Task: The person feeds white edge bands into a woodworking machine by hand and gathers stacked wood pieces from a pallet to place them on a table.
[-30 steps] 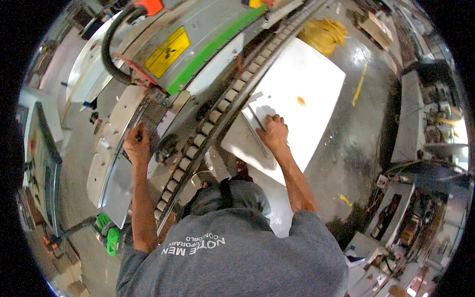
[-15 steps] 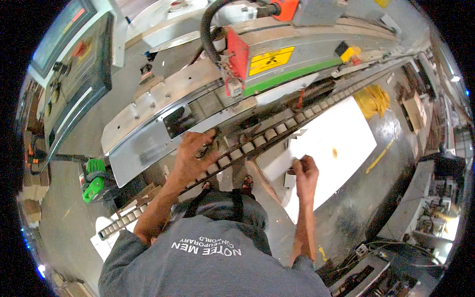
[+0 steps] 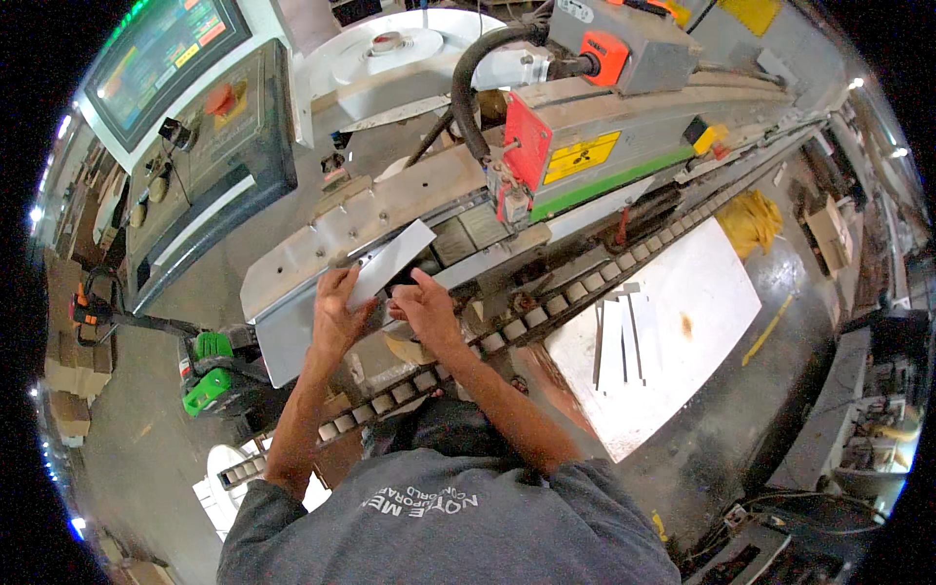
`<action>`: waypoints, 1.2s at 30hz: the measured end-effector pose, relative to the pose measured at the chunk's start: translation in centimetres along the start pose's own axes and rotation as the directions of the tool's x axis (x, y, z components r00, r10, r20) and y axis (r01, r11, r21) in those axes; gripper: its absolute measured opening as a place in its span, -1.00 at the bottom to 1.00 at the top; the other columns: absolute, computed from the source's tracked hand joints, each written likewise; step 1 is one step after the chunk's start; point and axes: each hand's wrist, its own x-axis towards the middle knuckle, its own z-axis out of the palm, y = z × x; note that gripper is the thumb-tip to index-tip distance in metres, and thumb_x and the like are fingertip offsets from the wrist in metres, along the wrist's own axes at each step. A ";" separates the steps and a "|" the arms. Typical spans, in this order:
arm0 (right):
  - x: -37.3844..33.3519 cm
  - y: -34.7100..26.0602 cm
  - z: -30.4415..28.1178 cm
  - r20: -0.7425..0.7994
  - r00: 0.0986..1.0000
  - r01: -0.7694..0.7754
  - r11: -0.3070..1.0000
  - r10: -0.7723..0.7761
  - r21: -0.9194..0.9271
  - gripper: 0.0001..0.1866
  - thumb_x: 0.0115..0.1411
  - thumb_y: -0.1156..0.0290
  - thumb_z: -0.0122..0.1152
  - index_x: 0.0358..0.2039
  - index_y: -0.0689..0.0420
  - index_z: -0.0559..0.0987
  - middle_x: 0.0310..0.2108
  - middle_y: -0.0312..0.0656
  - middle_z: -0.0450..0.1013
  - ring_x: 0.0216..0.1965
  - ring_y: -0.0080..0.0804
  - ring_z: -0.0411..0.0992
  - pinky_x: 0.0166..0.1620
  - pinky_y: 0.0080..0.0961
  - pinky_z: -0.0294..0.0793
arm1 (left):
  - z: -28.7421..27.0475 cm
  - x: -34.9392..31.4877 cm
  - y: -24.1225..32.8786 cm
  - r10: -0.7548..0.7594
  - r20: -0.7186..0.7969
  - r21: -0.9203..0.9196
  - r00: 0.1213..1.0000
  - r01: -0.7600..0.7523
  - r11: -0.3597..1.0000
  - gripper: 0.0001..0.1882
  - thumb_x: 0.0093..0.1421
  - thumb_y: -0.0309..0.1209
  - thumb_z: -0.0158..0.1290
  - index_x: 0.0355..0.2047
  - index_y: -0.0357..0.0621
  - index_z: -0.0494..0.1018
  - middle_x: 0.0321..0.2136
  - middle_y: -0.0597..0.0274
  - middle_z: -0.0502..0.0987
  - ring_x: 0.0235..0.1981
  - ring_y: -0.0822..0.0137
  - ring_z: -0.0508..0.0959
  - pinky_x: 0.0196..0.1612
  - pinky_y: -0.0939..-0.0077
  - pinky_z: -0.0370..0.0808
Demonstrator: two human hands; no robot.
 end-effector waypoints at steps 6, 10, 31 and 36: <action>1.7 0.6 2.4 0.041 0.999 0.029 0.998 -0.027 -0.054 -0.21 0.34 0.41 0.12 0.37 0.43 -0.10 0.02 0.12 0.44 -0.16 -0.28 0.56 -0.16 -0.45 0.66 | -0.4 0.3 -2.1 0.025 -0.175 0.141 0.984 0.000 0.990 -0.45 -0.22 -0.50 0.40 -0.12 -0.21 0.59 -0.20 -0.01 0.49 -0.16 -0.03 0.46 -0.09 0.15 0.43; 2.5 -0.5 3.3 0.049 0.997 0.066 0.991 -0.060 -0.117 -0.29 0.29 0.25 0.20 0.24 0.43 0.12 -0.06 0.02 0.45 -0.21 -0.39 0.54 -0.25 -0.50 0.64 | 0.6 -0.4 -3.7 -0.050 -0.281 0.080 0.958 0.076 0.994 -0.56 -0.16 -0.46 0.40 -0.18 -0.13 0.62 -0.32 0.09 0.49 -0.28 0.05 0.47 -0.18 0.20 0.44; 3.8 0.8 2.7 0.119 0.991 -0.074 0.990 0.059 0.123 -0.72 0.27 0.33 0.05 -0.27 0.30 0.28 -0.46 -0.22 0.41 -0.50 -0.55 0.39 -0.42 -0.50 0.46 | 2.5 -2.0 -6.5 -0.055 -0.282 0.103 0.958 0.087 0.991 -0.59 -0.10 -0.54 0.33 -0.17 -0.26 0.59 -0.52 0.18 0.38 -0.44 0.10 0.39 -0.30 0.19 0.36; 5.8 4.9 2.3 0.137 0.977 0.204 0.902 -0.163 -0.382 -0.67 0.29 0.23 0.07 -0.22 0.28 0.32 -0.42 -0.23 0.46 -0.47 -0.54 0.44 -0.40 -0.50 0.49 | 1.8 -2.4 -5.9 -0.131 -0.301 0.039 0.945 0.150 0.988 -0.61 -0.07 -0.53 0.32 -0.16 -0.27 0.60 -0.51 0.16 0.40 -0.44 0.11 0.40 -0.32 0.24 0.37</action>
